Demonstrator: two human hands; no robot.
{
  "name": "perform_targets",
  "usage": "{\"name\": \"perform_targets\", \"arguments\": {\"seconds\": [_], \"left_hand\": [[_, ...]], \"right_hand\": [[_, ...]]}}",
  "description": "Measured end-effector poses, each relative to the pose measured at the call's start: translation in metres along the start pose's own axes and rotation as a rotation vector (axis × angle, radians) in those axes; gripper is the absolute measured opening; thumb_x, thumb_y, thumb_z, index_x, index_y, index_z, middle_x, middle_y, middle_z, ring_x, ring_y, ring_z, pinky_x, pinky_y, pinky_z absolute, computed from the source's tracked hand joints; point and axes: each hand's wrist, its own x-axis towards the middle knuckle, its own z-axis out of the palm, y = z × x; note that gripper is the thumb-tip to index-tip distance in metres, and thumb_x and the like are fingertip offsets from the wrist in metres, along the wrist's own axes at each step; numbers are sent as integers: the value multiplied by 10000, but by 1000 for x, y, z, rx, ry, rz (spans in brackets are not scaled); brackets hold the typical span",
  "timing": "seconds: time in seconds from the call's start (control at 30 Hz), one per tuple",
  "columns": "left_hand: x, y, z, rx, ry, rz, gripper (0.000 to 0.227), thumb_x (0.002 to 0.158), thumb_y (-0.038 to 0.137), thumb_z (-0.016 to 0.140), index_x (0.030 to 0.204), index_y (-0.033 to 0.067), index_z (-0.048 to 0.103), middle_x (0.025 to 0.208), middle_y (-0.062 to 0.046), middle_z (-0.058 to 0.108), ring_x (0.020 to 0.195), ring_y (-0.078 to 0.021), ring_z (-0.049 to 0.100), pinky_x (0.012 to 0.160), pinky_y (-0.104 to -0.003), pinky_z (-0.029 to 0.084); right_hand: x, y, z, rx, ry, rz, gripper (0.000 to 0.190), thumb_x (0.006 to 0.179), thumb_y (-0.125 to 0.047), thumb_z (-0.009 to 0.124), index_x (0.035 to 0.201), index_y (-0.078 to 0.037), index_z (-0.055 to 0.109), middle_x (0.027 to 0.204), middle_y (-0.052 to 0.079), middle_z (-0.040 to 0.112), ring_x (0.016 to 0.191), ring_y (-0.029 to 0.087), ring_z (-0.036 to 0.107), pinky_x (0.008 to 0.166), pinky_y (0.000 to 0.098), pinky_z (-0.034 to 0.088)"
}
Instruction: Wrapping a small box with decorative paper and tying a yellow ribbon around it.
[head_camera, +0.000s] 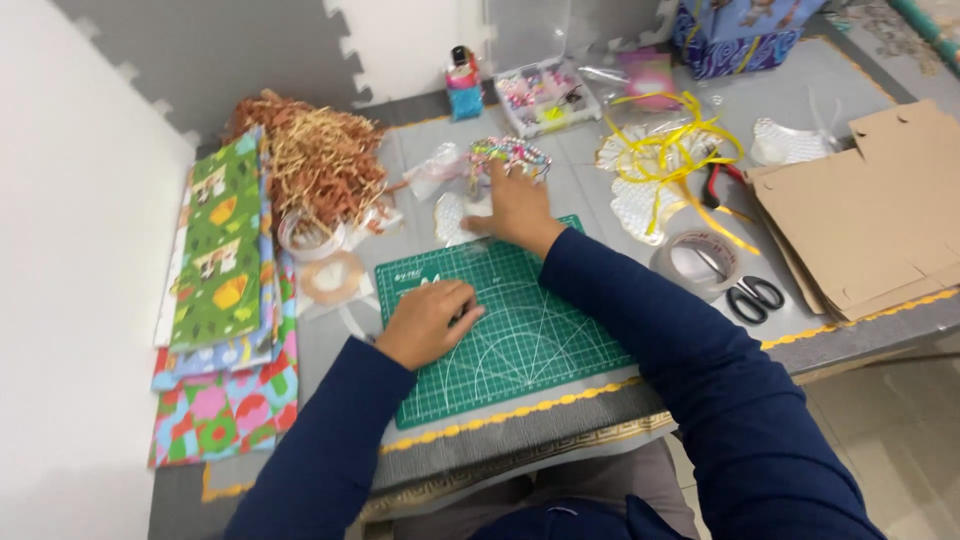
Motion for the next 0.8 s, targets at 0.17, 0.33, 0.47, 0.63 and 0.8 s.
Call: {"name": "perform_targets", "arguments": {"seconds": [0.17, 0.33, 0.47, 0.63, 0.8], "left_hand": [[0, 2, -1, -98, 9, -49, 189, 992, 257, 630, 836, 149, 625, 699, 23, 577, 699, -207, 646, 659, -367, 509], [-3, 1, -5, -180, -51, -89, 145, 986, 228, 631, 865, 148, 630, 721, 11, 590, 754, -218, 674, 713, -370, 534], [-6, -3, 7, -146, 12, -49, 207, 1029, 261, 607, 848, 164, 577, 771, 17, 579, 680, -161, 549, 615, -334, 441], [-4, -5, 8, -198, 6, -70, 202, 1025, 280, 599, 856, 173, 584, 757, 25, 581, 684, -161, 558, 625, -339, 431], [-3, -7, 11, -243, 16, -91, 224, 1026, 280, 602, 827, 183, 572, 736, 30, 569, 655, -155, 540, 607, -331, 424]], "right_hand": [[11, 8, -13, 224, -135, 18, 706, 845, -307, 799, 1427, -269, 403, 1127, 209, 701, 1088, 453, 705, 918, 578, 537], [63, 68, -23, 644, 89, -166, 491, 883, 25, 698, 1310, -192, 589, 914, 159, 661, 690, 284, 736, 572, 364, 611], [106, 132, -87, 831, 78, 43, 559, 870, 151, 535, 1336, -149, 463, 1033, 133, 606, 767, 233, 711, 554, 321, 595], [133, 221, -120, 982, 340, 296, 528, 949, -34, 767, 1379, -133, 475, 907, 13, 538, 792, 125, 750, 788, 223, 721], [180, 328, -64, 639, 342, 391, 630, 824, -70, 734, 1375, -149, 439, 959, 27, 566, 833, 132, 614, 762, 276, 558]]}}
